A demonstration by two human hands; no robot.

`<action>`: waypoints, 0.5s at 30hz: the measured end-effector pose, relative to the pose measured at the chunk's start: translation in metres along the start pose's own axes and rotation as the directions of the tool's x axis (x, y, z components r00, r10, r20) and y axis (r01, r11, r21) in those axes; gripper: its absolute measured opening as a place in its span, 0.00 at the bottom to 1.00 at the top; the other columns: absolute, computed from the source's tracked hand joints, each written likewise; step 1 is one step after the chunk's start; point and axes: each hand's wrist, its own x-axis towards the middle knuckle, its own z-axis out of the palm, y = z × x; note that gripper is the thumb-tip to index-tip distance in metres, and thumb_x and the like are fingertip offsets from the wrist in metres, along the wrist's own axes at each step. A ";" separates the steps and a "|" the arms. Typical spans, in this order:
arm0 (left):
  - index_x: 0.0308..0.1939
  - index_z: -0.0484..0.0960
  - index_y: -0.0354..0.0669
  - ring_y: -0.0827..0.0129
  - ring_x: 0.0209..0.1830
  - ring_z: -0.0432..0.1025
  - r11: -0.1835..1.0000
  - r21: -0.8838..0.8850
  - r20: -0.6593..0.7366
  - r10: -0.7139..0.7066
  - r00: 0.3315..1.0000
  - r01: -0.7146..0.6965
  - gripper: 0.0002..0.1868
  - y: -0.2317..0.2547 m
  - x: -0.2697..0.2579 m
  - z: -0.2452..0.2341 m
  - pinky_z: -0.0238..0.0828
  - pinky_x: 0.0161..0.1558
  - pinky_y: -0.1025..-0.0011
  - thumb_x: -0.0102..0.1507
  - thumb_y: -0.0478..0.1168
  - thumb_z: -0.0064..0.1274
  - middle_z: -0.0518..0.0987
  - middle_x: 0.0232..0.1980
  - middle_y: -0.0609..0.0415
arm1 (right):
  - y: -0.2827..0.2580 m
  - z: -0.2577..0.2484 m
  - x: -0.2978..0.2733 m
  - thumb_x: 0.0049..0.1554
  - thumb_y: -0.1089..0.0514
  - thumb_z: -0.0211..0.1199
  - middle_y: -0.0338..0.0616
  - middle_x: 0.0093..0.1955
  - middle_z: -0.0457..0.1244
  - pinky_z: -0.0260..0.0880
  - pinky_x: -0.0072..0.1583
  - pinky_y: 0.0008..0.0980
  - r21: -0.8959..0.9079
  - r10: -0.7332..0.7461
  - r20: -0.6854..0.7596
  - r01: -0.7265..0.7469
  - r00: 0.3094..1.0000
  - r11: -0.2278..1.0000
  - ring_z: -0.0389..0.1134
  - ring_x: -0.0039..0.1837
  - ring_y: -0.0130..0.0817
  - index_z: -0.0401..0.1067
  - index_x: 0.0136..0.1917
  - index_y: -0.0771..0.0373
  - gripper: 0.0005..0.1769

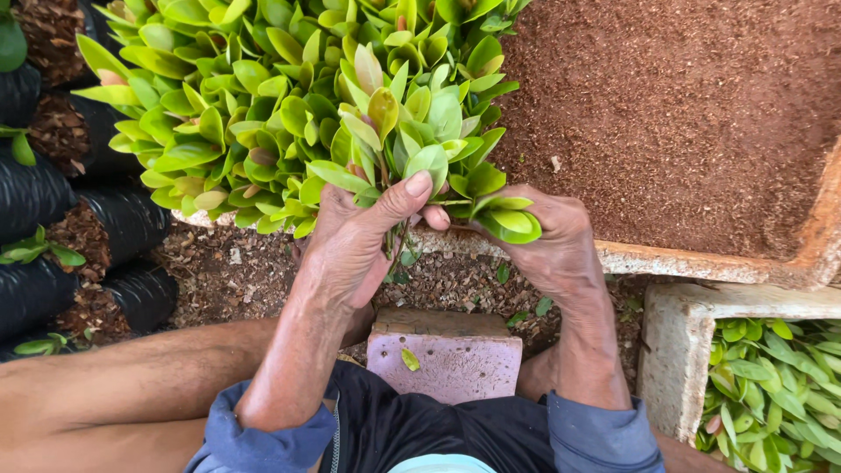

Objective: The person plants green leaf cuttings into a tray of reddish soil by hand, picking up individual cuttings and inserting them into the soil in rows.

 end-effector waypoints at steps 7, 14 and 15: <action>0.51 0.73 0.29 0.67 0.24 0.76 1.000 0.003 -0.001 0.000 1.000 0.000 0.26 -0.004 -0.001 -0.007 0.70 0.55 0.59 0.53 0.36 0.65 0.80 0.28 0.43 | 0.009 0.016 0.001 0.51 0.68 0.69 0.51 0.48 0.70 0.68 0.63 0.42 -0.186 -0.040 -0.012 0.037 0.999 0.982 0.72 0.51 0.40 0.75 0.50 0.60 0.13; 0.50 0.72 0.30 0.65 0.27 0.78 1.000 -0.027 0.045 0.004 0.999 -0.003 0.26 0.005 -0.005 -0.005 0.61 0.63 0.53 0.53 0.38 0.66 0.80 0.27 0.43 | 0.033 0.013 -0.005 0.51 0.67 0.69 0.53 0.51 0.68 0.68 0.62 0.45 -0.320 -0.057 -0.038 0.042 0.998 0.946 0.71 0.54 0.44 0.74 0.57 0.60 0.20; 0.50 0.72 0.30 0.65 0.27 0.78 1.000 -0.028 0.044 0.005 0.999 -0.004 0.26 0.004 -0.005 -0.006 0.61 0.63 0.53 0.53 0.38 0.66 0.80 0.27 0.43 | 0.032 0.012 -0.006 0.51 0.67 0.69 0.53 0.51 0.68 0.68 0.62 0.45 -0.321 -0.057 -0.036 0.042 0.998 0.946 0.71 0.54 0.44 0.74 0.57 0.60 0.20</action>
